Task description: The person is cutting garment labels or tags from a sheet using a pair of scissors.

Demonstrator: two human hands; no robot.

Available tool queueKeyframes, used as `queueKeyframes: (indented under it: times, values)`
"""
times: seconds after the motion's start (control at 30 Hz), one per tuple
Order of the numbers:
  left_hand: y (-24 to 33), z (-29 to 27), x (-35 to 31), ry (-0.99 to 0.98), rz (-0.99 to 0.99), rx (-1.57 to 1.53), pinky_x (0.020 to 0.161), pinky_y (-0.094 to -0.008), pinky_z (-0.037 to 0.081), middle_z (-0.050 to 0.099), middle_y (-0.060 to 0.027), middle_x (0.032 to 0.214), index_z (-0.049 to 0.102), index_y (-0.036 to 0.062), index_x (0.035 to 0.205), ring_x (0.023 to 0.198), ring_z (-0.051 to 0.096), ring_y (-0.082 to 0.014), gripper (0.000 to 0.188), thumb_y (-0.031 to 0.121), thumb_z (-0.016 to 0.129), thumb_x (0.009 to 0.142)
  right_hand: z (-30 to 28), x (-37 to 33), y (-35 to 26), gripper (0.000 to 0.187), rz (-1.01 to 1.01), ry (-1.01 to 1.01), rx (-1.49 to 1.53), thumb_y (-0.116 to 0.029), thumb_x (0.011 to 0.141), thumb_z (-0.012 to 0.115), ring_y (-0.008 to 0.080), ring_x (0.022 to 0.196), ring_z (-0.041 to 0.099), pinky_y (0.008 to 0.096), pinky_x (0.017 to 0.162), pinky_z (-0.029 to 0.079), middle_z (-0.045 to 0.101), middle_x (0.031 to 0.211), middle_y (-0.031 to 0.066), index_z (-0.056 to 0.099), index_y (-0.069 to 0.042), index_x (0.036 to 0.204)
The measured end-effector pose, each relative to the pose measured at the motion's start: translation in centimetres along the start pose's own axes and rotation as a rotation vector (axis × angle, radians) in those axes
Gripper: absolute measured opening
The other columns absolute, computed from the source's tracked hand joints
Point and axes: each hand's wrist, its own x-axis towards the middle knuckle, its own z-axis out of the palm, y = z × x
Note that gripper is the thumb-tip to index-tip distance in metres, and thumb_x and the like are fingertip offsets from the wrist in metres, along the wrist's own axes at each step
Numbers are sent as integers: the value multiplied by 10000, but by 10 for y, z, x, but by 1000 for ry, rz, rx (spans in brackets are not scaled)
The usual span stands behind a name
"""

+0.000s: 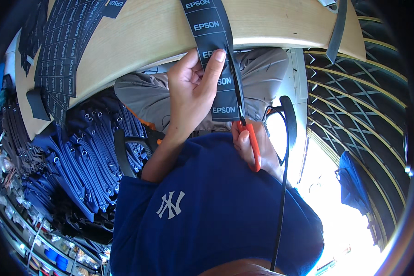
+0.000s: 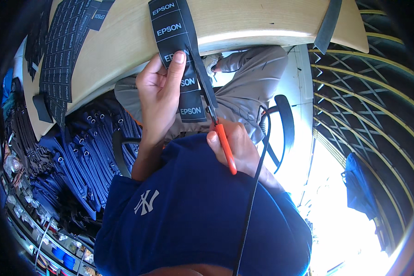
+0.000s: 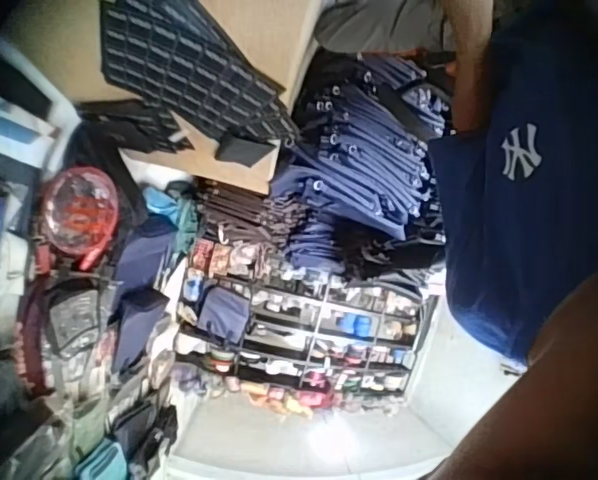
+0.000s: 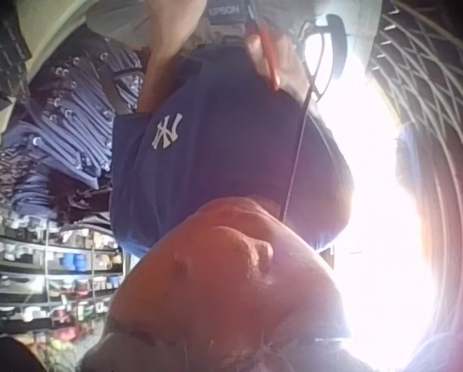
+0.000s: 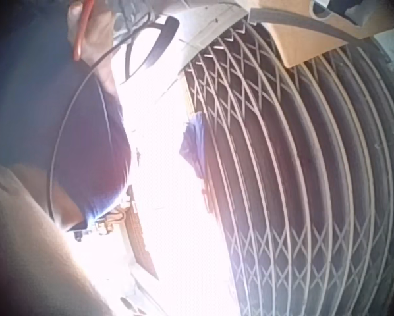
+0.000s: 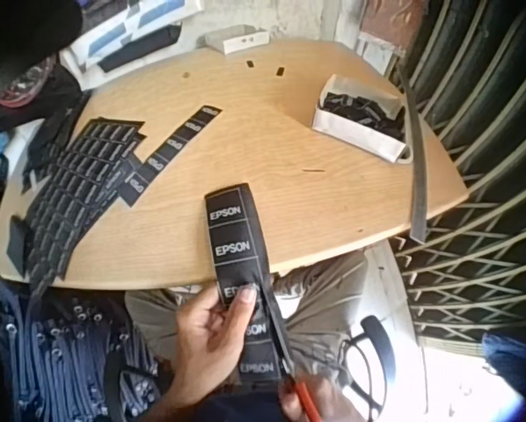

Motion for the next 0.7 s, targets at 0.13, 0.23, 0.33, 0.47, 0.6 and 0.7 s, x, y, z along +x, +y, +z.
queueKeyframes:
  times: [0.13, 0.23, 0.33, 0.47, 0.6, 0.7]
  values:
    - [2, 1, -4, -25, 5, 25, 461, -156, 299, 527, 52, 671, 588, 2, 844, 570, 405, 25, 123, 111, 598, 901, 0, 0, 5, 735, -40, -52, 42, -719, 830, 327, 232, 526, 479, 361, 515, 370, 461, 601, 88, 472, -3, 743]
    - [6, 3, -8, -29, -42, 51, 464, -158, 311, 524, 51, 677, 581, -3, 838, 574, 414, 24, 123, 102, 595, 901, 1, 2, 2, 773, -71, -40, 49, -757, 810, 278, 217, 533, 460, 348, 520, 364, 446, 619, 75, 460, -8, 745]
    - [5, 3, -9, -35, -64, 33, 473, -159, 325, 532, 45, 688, 581, -8, 840, 582, 429, 21, 125, 101, 593, 902, 2, 2, 2, 781, -51, -24, 43, -761, 809, 262, 216, 530, 457, 348, 518, 362, 445, 619, 75, 459, -7, 742]
    - [3, 5, -9, -27, -63, 8, 484, -157, 333, 543, 41, 695, 588, -11, 860, 593, 441, 18, 123, 104, 593, 902, 4, 2, 4, 796, -17, -13, 43, -753, 817, 257, 230, 529, 476, 367, 516, 371, 463, 608, 101, 477, 8, 734]
    - [-2, 3, -9, -9, -58, 6, 494, -156, 340, 559, 36, 706, 597, -7, 882, 604, 447, 15, 112, 102, 593, 901, 6, 3, 7, 801, -23, 20, 19, -740, 825, 269, 249, 527, 491, 386, 520, 380, 476, 600, 121, 495, 21, 724]
    - [2, 2, -8, -31, -56, 21, 498, -151, 334, 564, 35, 710, 597, -4, 884, 601, 446, 15, 111, 105, 593, 901, 6, 3, -3, 790, 113, 8, 142, -826, 709, 333, 82, 421, 443, 216, 394, 381, 396, 513, -12, 415, -41, 668]
